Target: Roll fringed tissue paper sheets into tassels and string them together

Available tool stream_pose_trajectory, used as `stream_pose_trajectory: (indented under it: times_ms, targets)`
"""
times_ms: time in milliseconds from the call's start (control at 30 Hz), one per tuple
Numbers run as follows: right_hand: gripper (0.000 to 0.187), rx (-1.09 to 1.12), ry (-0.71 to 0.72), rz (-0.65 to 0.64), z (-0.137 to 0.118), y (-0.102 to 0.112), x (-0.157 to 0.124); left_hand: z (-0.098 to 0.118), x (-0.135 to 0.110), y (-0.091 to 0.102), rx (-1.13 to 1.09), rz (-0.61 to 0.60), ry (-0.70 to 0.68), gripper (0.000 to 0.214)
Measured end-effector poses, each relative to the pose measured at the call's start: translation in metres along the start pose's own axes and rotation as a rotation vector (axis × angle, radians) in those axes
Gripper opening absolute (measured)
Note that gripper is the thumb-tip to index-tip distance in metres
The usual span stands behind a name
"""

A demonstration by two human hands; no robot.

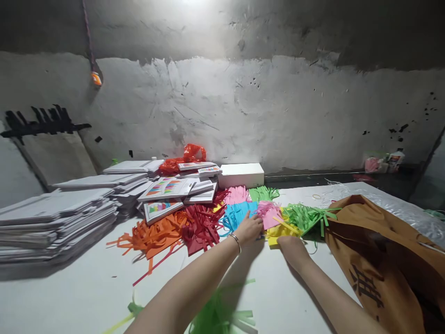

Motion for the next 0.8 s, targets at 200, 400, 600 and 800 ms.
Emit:
stream_pose_trajectory:
  times_ms: [200, 400, 600, 800]
  targets:
    - [0.014, 0.063, 0.01, 0.005, 0.061, 0.015, -0.04, -0.016, -0.015, 0.003, 0.022, 0.059, 0.133, 0.028]
    - [0.018, 0.072, -0.048, 0.018, 0.04, 0.023, -0.051, 0.06, -0.014, 0.005, -0.015, 0.05, -0.118, 0.023]
    - [0.019, 0.086, -0.172, 0.027, 0.02, 0.013, -0.044, 0.069, 0.011, -0.005, -0.015, 0.034, -0.063, 0.021]
    - [0.018, 0.24, -0.195, 0.098, 0.05, 0.007, -0.047, 0.044, 0.01, -0.007, -0.033, 0.057, 0.059, 0.023]
Point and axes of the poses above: each hand's wrist, its own x-axis towards the middle knuckle, its own y-axis out of the back of the hand, z = x × y, the point moved 7 cm from there along x, towards the middle knuckle, and after that the axes turned 7 degrees about -z, right-handed, at the moved point
